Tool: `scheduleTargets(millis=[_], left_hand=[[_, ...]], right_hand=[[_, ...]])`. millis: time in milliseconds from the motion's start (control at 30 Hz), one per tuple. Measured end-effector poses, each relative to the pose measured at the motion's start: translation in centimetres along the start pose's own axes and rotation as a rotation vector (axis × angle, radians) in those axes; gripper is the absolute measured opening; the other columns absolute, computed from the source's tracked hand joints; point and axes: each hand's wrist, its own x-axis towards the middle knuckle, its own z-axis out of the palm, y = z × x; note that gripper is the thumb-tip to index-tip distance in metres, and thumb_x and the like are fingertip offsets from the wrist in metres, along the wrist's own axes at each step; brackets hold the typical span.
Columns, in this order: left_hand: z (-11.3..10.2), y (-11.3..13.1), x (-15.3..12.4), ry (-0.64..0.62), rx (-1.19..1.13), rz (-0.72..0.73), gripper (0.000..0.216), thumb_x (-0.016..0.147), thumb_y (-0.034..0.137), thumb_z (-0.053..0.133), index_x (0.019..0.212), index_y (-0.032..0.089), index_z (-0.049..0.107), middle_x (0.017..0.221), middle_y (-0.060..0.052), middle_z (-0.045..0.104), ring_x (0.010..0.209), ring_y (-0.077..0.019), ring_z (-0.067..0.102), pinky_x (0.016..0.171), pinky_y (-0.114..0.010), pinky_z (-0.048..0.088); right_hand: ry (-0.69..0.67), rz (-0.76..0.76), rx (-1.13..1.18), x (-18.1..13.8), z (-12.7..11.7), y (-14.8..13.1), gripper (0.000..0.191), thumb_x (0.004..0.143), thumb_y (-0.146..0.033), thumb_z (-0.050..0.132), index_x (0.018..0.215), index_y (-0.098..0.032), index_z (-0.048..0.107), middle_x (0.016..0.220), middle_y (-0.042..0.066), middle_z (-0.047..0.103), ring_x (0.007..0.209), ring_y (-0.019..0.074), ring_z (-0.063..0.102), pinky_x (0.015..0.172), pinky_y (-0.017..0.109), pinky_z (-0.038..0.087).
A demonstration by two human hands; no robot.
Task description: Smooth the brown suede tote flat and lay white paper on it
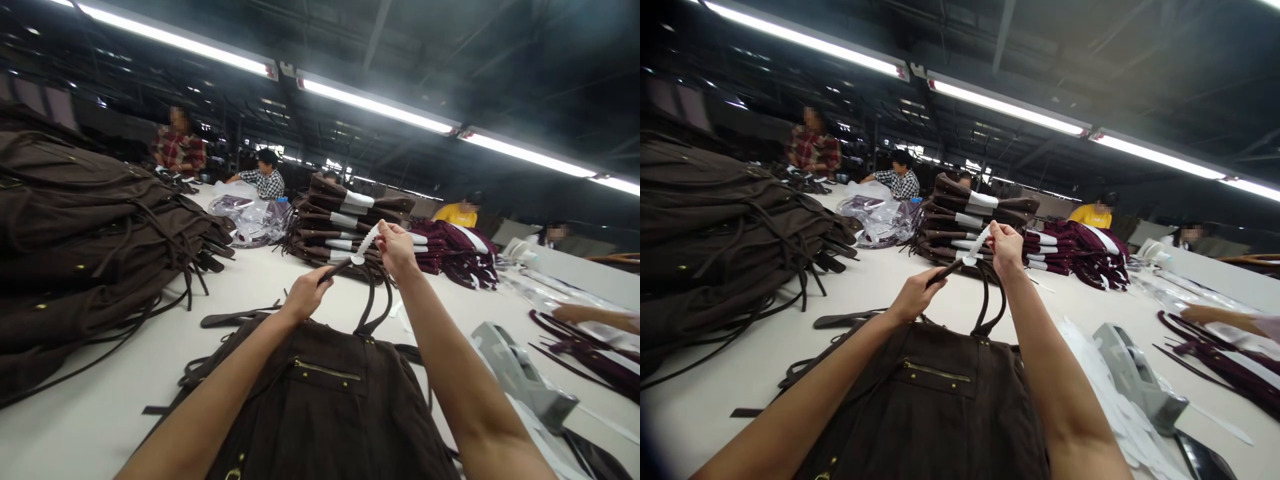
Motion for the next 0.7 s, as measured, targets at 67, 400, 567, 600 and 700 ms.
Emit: scheduleTargets(millis=[67,400,567,600,700], left_hand=[[-0.1,-1.6,0.1,0.016,0.076,-0.068,0.028,0.087,0.019,0.049,0.112,0.019,0.063,0.101,-0.006,0.069,0.093,-0.0219,0.063,0.089,-0.034,0.048],[-0.9,-4.5,0.4,0.114,0.452,-0.208,0.062,0.088,0.024,0.052,0.145,0.014,0.029,0.140,-0.018,0.040,0.132,-0.0300,0.037,0.111,-0.045,0.032],[-0.2,-6.1,-1.0,-0.156,0.605,-0.218,0.055,0.090,0.023,0.051,0.143,0.022,0.036,0.150,-0.014,0.031,0.139,-0.0314,0.027,0.115,-0.049,0.024],[0.0,-6.8,-1.5,-0.223,0.628,-0.230,0.051,0.090,0.023,0.052,0.139,0.022,0.041,0.149,-0.013,0.033,0.139,-0.0320,0.028,0.115,-0.052,0.022],[0.4,-9.1,-2.7,-0.391,0.681,-0.314,0.032,0.093,0.031,0.051,0.122,0.019,0.056,0.133,-0.013,0.051,0.127,-0.0307,0.044,0.108,-0.058,0.032]], right_hand=[[0.030,0.043,-0.070,1.8,-1.5,0.8,0.034,0.070,-0.039,0.079,0.070,-0.018,0.053,0.064,-0.003,0.054,0.058,0.0101,0.054,0.058,0.024,0.050],[-0.614,-0.360,-0.785,-8.2,-5.5,6.6,0.019,0.087,-0.027,0.062,0.102,-0.025,0.072,0.114,0.006,0.065,0.110,0.0224,0.056,0.102,0.039,0.041],[-0.584,0.062,-0.903,-5.4,-7.2,14.8,0.028,0.078,-0.018,0.065,0.105,-0.017,0.071,0.110,0.009,0.069,0.104,0.0234,0.062,0.097,0.036,0.046],[-0.558,0.110,-0.915,-4.9,-7.6,16.2,0.022,0.078,-0.020,0.065,0.097,-0.016,0.073,0.098,0.008,0.072,0.094,0.0231,0.064,0.090,0.035,0.049],[-0.444,0.201,-0.943,-4.6,-8.6,18.8,0.026,0.086,-0.028,0.054,0.090,-0.012,0.073,0.081,0.007,0.072,0.083,0.0228,0.066,0.081,0.034,0.052]])
